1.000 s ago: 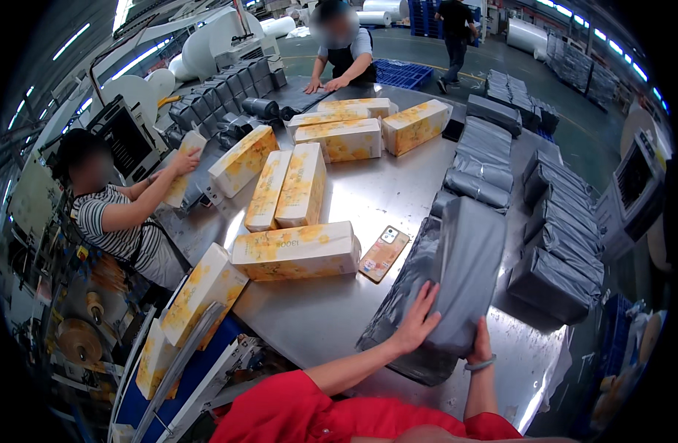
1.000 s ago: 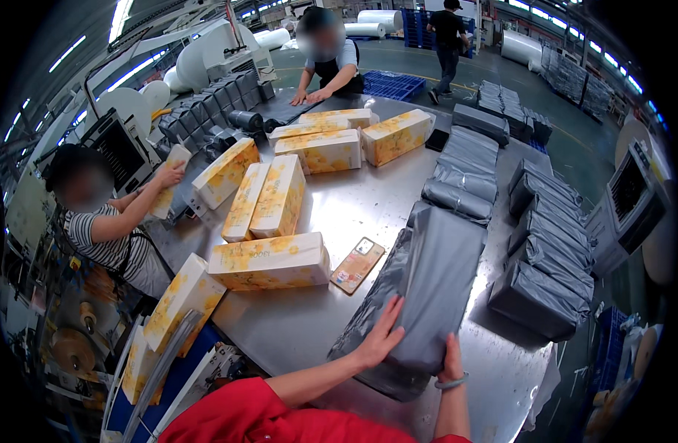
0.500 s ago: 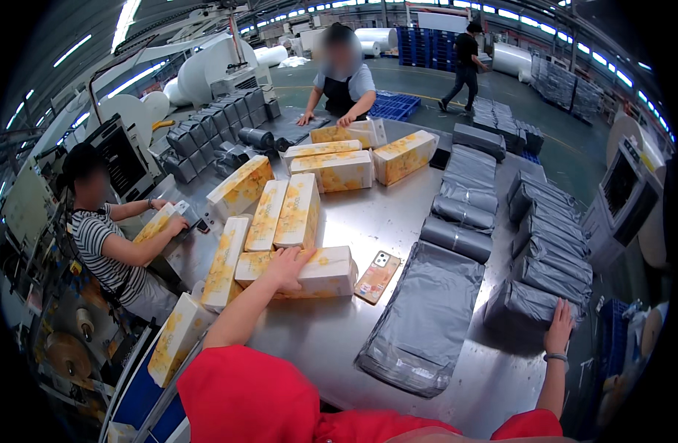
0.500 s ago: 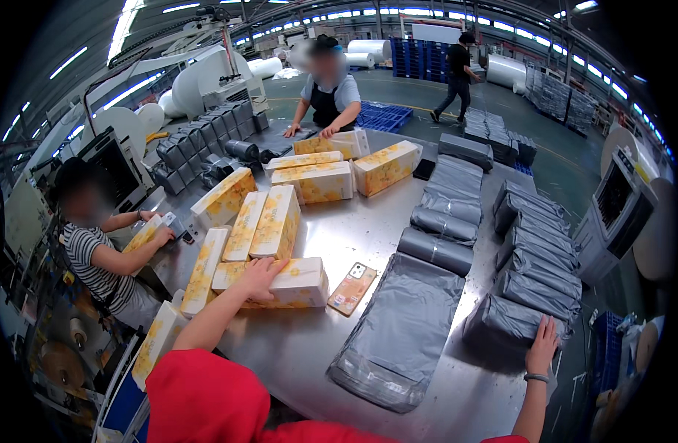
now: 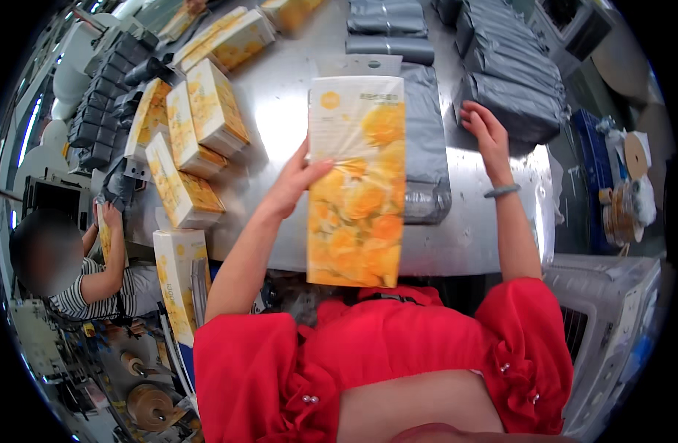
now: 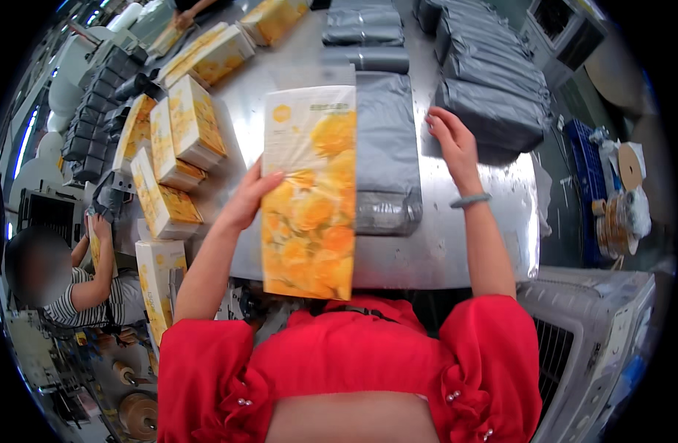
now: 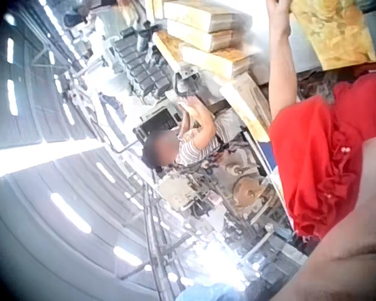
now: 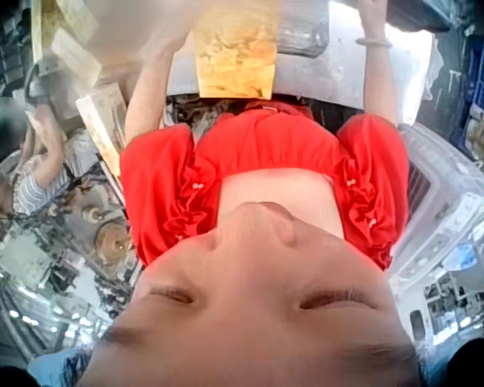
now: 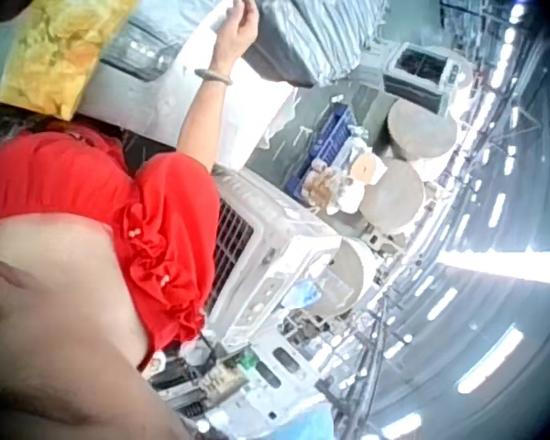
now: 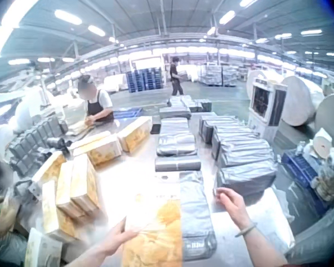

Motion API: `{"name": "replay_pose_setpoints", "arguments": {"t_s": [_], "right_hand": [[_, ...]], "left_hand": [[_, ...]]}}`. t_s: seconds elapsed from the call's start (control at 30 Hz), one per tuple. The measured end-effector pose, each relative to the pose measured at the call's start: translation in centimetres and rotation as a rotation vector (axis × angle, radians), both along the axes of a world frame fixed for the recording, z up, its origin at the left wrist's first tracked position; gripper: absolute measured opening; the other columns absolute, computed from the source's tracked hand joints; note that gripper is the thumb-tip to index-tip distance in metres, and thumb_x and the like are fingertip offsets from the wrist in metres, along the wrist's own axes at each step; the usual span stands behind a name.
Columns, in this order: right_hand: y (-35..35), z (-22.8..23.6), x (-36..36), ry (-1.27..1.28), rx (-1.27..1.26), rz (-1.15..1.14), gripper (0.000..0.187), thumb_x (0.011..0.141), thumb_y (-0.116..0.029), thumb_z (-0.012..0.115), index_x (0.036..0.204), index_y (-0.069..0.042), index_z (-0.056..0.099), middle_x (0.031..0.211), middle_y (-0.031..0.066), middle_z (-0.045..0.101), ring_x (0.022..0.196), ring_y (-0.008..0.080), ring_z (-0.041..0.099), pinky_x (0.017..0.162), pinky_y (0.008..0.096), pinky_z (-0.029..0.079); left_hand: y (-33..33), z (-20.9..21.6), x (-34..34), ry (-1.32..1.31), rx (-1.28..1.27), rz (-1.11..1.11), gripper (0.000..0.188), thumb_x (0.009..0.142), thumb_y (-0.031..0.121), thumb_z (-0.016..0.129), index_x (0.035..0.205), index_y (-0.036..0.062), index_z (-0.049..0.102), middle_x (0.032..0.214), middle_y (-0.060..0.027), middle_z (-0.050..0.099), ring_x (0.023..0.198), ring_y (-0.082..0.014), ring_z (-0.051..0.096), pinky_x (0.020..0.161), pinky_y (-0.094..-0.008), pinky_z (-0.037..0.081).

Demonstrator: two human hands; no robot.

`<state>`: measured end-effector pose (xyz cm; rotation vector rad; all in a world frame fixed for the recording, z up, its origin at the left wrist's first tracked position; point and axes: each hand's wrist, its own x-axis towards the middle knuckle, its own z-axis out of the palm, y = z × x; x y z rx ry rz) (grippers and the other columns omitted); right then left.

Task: The person places rectangular product boxes into grey plastic mailer bags, seals the bags by hand, and stacks the completed packages on a metal table.

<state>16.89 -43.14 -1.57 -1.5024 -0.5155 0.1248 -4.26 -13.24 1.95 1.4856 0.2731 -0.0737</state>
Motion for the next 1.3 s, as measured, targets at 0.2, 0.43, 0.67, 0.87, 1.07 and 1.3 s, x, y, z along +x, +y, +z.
{"name": "replay_pose_setpoints", "arguments": {"t_s": [0.2, 0.43, 0.67, 0.87, 1.07, 1.3], "right_hand": [[-0.8, -7.3, -4.9, 0.285, -0.276, 0.164, 0.039, 0.097, -0.032, 0.042, 0.112, 0.001, 0.058, 0.105, 0.0055, 0.06, 0.101, 0.0115, 0.051, 0.09, 0.0258, 0.039], [-0.4, -10.6, -7.3, -0.436, -0.665, -0.081, 0.014, 0.086, -0.007, 0.052, 0.097, 0.001, 0.056, 0.087, 0.0132, 0.059, 0.092, 0.0278, 0.058, 0.083, 0.0328, 0.046], [0.1, -8.8, -9.4, -0.569, -0.414, -0.345, 0.017, 0.076, -0.001, 0.063, 0.09, -0.002, 0.052, 0.09, 0.0127, 0.057, 0.075, 0.037, 0.056, 0.062, 0.0388, 0.048], [0.3, -9.0, -7.0, -0.235, -0.897, -0.193, 0.019, 0.082, -0.023, 0.053, 0.082, -0.005, 0.057, 0.078, 0.0174, 0.061, 0.077, 0.0371, 0.058, 0.063, 0.0459, 0.046], [-9.6, -8.6, -20.7, -0.428, -1.043, 0.341, 0.016, 0.074, -0.022, 0.059, 0.071, -0.006, 0.063, 0.065, 0.018, 0.06, 0.062, 0.0381, 0.059, 0.056, 0.0458, 0.048], [-7.4, -7.0, -16.8, -0.153, -0.983, 0.052, 0.029, 0.078, -0.031, 0.064, 0.07, -0.004, 0.059, 0.066, 0.0186, 0.058, 0.065, 0.0397, 0.056, 0.057, 0.0446, 0.045]], "left_hand": [[-3.7, -7.5, 2.5, 0.014, 0.883, -0.278, 0.035, 0.085, 0.021, 0.058, 0.115, 0.0037, 0.056, 0.115, -0.0099, 0.059, 0.096, -0.019, 0.06, 0.076, -0.0293, 0.05], [-4.5, -13.2, 8.6, -0.199, 1.284, -0.293, 0.011, 0.082, 0.006, 0.05, 0.091, 0.0047, 0.056, 0.096, -0.011, 0.058, 0.087, -0.0327, 0.058, 0.068, -0.0362, 0.05], [-7.3, -12.1, 3.1, -0.684, 0.912, 0.205, 0.015, 0.077, -0.001, 0.054, 0.092, -0.0024, 0.052, 0.104, -0.0218, 0.054, 0.094, -0.038, 0.055, 0.075, -0.0422, 0.047], [-6.8, -13.0, 5.4, -0.06, 1.024, 0.074, 0.012, 0.078, 0.009, 0.055, 0.085, -0.0013, 0.057, 0.092, -0.0235, 0.06, 0.088, -0.04, 0.058, 0.073, -0.0475, 0.047], [-10.5, -14.1, -10.5, -0.118, 1.027, -0.486, 0.02, 0.077, 0.021, 0.055, 0.077, 0.0025, 0.062, 0.081, -0.0202, 0.063, 0.082, -0.0371, 0.061, 0.07, -0.0469, 0.049], [-8.7, -11.5, -7.3, 0.004, 1.048, -0.108, 0.034, 0.082, 0.036, 0.058, 0.069, 0.0038, 0.059, 0.069, -0.0196, 0.059, 0.068, -0.0398, 0.058, 0.06, -0.0476, 0.045]]}}
